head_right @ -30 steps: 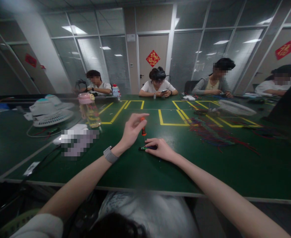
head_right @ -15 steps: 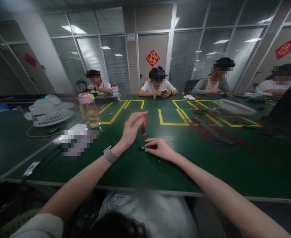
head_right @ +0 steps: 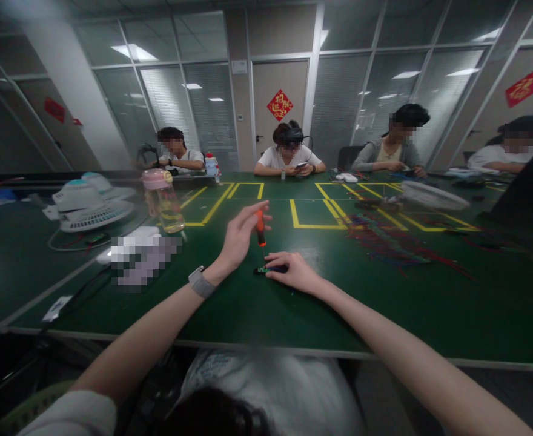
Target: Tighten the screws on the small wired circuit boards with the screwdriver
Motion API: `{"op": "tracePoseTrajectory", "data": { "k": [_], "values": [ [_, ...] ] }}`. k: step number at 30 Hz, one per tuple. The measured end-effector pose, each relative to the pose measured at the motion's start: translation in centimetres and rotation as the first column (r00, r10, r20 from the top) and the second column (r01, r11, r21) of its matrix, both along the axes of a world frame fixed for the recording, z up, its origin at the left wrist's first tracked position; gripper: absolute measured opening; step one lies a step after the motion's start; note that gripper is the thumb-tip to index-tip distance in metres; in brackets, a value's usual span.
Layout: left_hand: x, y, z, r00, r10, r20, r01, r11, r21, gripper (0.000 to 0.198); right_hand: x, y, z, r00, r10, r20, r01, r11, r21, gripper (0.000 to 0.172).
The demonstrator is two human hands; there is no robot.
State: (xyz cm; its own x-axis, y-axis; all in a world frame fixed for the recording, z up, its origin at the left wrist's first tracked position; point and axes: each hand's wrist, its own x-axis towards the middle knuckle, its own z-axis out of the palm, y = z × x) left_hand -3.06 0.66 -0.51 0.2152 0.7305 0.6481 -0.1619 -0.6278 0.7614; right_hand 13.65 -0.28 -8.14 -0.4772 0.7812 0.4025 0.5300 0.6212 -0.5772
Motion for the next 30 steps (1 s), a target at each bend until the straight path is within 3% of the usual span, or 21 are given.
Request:
{"op": "tracePoseTrajectory", "data": {
  "k": [2,9,15,20,27,30],
  "values": [
    [0.1,0.1,-0.1,0.999,-0.03,0.013,0.031,0.999,-0.036,0.032,0.0,0.0,0.0,1.0,-0.001,0.001,0.001,1.0,-0.003,0.02],
    [-0.2,-0.2,0.0,0.987,0.144,-0.068,-0.137,0.985,0.103,0.021,-0.1,-0.2,0.0,1.0,-0.002,-0.01,0.002,1.0,0.014,0.026],
    [-0.3,0.2,0.0,0.999,-0.04,0.008,0.041,0.999,-0.011,0.033,0.6,-1.3,1.0,1.0,-0.025,0.005,0.025,1.0,0.009,0.045],
    [0.0,0.4,-0.2,0.998,-0.022,0.052,0.024,0.998,-0.049,0.03,1.0,-2.0,1.5,0.994,0.036,0.105,-0.046,0.994,0.096,0.031],
    [-0.2,0.1,-0.2,0.98,0.191,-0.063,-0.182,0.975,0.125,0.025,0.9,-1.8,1.4,0.986,0.037,0.164,-0.066,0.982,0.175,0.019],
    [-0.3,0.1,-0.2,0.984,0.163,-0.064,-0.155,0.98,0.123,0.026,0.9,-1.7,1.3,0.986,0.057,0.156,-0.085,0.98,0.179,0.018]
  ]
}}
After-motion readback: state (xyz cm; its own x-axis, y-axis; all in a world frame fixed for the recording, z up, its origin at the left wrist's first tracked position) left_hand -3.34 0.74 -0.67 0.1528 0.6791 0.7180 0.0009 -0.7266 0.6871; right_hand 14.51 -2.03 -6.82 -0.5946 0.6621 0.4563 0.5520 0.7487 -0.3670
